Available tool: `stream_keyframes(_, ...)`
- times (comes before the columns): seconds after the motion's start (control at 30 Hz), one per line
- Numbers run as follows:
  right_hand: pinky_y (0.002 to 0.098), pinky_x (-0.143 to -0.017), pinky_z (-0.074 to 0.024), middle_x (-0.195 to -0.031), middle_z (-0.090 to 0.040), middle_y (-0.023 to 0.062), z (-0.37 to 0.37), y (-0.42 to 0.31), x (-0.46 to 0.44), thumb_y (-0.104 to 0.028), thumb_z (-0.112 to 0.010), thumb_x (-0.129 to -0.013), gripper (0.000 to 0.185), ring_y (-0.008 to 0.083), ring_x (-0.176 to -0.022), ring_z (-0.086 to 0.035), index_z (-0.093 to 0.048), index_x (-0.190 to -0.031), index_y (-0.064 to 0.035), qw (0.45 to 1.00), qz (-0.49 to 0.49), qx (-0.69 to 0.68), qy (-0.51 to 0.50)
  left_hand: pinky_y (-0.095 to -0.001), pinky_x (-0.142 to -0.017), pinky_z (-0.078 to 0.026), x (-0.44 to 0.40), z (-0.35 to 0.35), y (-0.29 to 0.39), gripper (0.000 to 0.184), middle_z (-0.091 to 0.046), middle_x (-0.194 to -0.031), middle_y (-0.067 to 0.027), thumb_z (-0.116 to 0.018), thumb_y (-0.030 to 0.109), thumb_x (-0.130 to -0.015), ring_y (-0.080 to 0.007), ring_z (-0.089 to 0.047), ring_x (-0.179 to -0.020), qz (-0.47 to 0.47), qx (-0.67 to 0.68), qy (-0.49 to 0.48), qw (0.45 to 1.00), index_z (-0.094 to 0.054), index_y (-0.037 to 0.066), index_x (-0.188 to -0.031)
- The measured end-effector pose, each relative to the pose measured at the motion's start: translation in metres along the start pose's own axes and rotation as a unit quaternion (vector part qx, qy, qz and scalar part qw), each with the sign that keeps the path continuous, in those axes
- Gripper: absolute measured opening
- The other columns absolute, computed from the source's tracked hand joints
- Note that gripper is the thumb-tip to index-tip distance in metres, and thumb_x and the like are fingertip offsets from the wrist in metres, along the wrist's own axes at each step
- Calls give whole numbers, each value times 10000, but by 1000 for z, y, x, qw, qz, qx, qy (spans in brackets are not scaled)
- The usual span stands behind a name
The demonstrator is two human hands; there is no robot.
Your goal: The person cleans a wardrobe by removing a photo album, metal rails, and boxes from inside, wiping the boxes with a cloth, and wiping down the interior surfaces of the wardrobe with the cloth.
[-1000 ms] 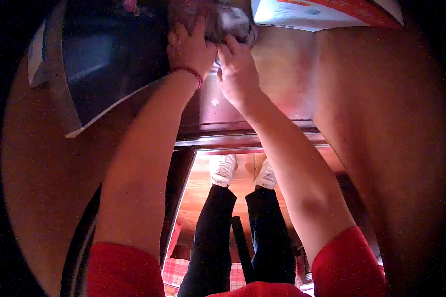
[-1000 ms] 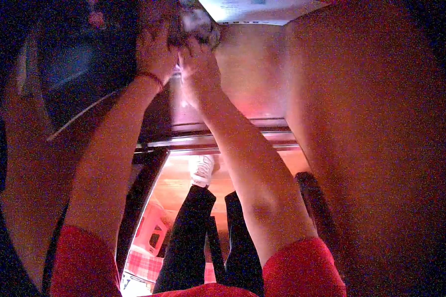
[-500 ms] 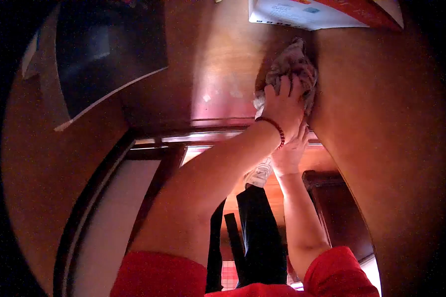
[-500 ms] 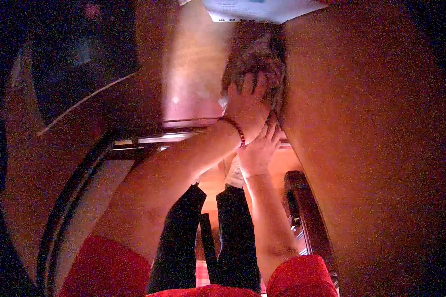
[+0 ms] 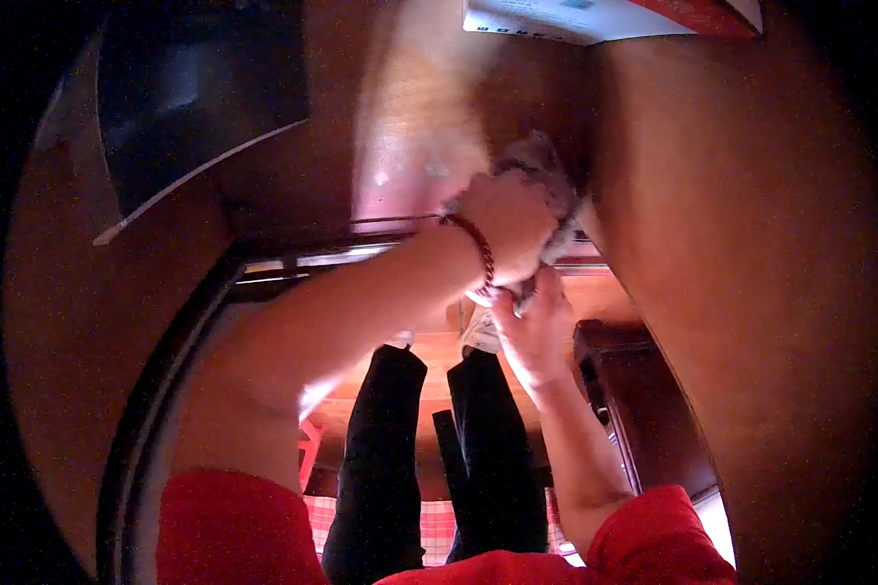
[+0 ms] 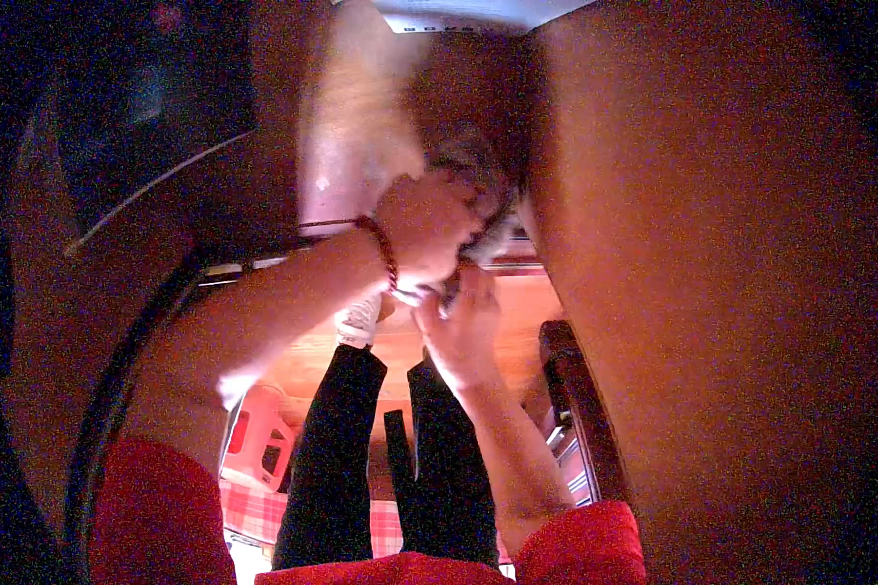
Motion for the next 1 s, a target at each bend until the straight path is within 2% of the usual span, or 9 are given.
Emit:
stream_keyframes(0.17, 501, -896, -339, -1199, -410, 250, 6, 64, 14, -71, -597, -686, 443, 422, -1042, -417, -419, -1087, -7, 975, 48, 211, 42, -466, -768, -468, -16, -77, 22, 318, -469, -1115, -84, -534, 238, -730, -337, -453, -1027, 12, 33, 148, 988, -591, 155, -1031)
stream_keyframes(0.33, 501, -848, -359, -863, -531, 194, -14, 23, -14, -240, -618, -726, 377, 409, -878, -483, -525, -963, 40, 906, 179, 383, 24, -446, -720, -456, -12, -74, 14, 256, -498, -1056, -72, -485, 242, -759, -296, -473, -972, 69, -6, 77, 995, -629, 156, -952)
stream_keyframes(0.43, 506, -781, -368, -815, -507, 193, -25, 5, -17, -241, -619, -724, 358, 392, -828, -481, -513, -915, 43, 970, 162, 178, 36, -422, -728, -448, 2, -63, -7, 243, -513, -1069, -78, -506, 224, -741, -280, -486, -960, 60, -21, 84, 994, -647, 134, -917)
stream_keyframes(0.53, 452, -694, -408, -834, -518, 191, -51, -20, -13, -217, -658, -685, 368, 367, -794, -500, -508, -911, 32, 981, 183, 55, -10, -455, -777, -460, 44, -45, -38, 329, -526, -1081, -144, -624, 226, -664, -325, -524, -976, 112, -43, -73, 990, -650, 49, -940)
stream_keyframes(0.57, 447, -679, -412, -842, -523, 189, -58, -38, -14, -203, -664, -677, 371, 363, -790, -507, -508, -925, 25, 981, 189, -10, -47, -440, -792, -459, 61, -12, -41, 318, -564, -1068, -137, -612, 210, -667, -289, -534, -1004, 129, -82, -243, 958, -649, 106, -965)
stream_keyframes(0.7, 446, -662, -415, -861, -528, 194, -107, -103, -14, -109, -659, -638, 371, 361, -787, -517, -501, -954, 5, 953, 213, -180, -122, -408, -794, -463, 109, 25, -104, 383, -601, -1028, -126, -598, 201, -684, -290, -571, -968, 255, -54, -390, 883, -595, 205, -1067)
stream_keyframes(0.8, 412, -700, -418, -886, -529, 184, -147, -145, -28, -47, -609, -622, 312, 339, -840, -507, -504, -911, 3, 948, 282, -106, -100, -391, -787, -468, 144, 39, -169, 396, -577, -1060, -173, -550, 201, -741, -293, -563, -987, 358, -161, -351, 850, -544, 87, -1121)
stream_keyframes(0.87, 401, -719, -416, -912, -529, 178, -173, -167, -41, -46, -585, -635, 278, 329, -866, -500, -506, -898, 1, 944, 315, -63, -72, -395, -827, -446, 165, 52, -202, 409, -549, -1102, -188, -543, 223, -747, -317, -535, -1020, 393, -149, -124, 899, -537, 23, -1104)
stream_keyframes(1.0, 413, -831, -392, -1092, -497, 152, -203, -173, -52, -97, -508, -712, 259, 296, -1033, -450, -533, -954, -8, 940, 322, 62, -91, -398, -913, -376, 166, 26, -245, 477, -524, -1108, -228, -561, 219, -711, -357, -505, -1031, 382, -173, -17, 908, -488, -6, -1125)
Point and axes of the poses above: each hand's wrist, its own x-axis away from the middle knuckle, its own z-axis out of the back of the hand, y = z × x, the point moved 3 cm from there along -x, towards the middle knuckle
